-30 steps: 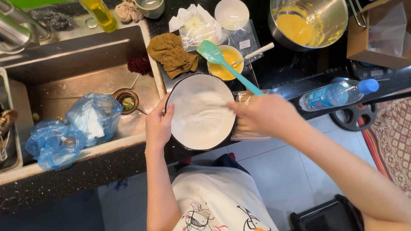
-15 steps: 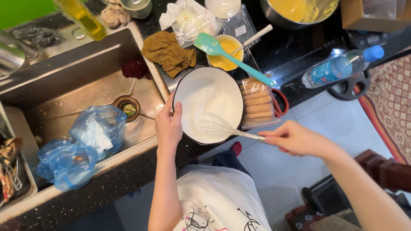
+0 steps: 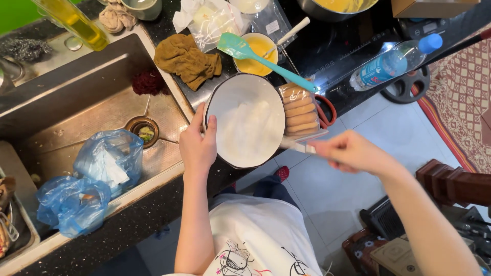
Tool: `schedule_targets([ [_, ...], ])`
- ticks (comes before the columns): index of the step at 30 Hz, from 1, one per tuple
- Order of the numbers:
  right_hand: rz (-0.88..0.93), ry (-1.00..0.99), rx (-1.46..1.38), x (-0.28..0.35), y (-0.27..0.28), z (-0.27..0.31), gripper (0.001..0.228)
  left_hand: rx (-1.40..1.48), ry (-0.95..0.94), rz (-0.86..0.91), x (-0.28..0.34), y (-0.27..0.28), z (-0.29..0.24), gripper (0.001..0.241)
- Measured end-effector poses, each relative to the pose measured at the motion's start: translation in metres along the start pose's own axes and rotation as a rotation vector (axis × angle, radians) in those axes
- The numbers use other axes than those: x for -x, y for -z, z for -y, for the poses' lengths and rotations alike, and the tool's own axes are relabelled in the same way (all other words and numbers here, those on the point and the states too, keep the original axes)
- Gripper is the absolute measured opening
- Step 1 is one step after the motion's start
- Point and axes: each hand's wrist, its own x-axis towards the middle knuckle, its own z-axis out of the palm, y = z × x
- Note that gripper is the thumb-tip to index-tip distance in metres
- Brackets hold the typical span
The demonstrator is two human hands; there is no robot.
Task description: Whisking a white cream mixture in a bowl and preparing ladyfinger biscuits for a dessert.
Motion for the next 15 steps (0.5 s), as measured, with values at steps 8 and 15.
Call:
schedule_targets([
  [8, 0.073, 0.149, 0.170, -0.031, 0.011, -0.012, 0.035, -0.029, 0.074, -0.042, 0.008, -0.005, -0.005, 0.057],
  [15, 0.015, 0.367, 0.303, -0.091, 0.047, -0.041, 0.045, -0.020, 0.119, -0.107, 0.017, -0.010, -0.014, 0.055],
])
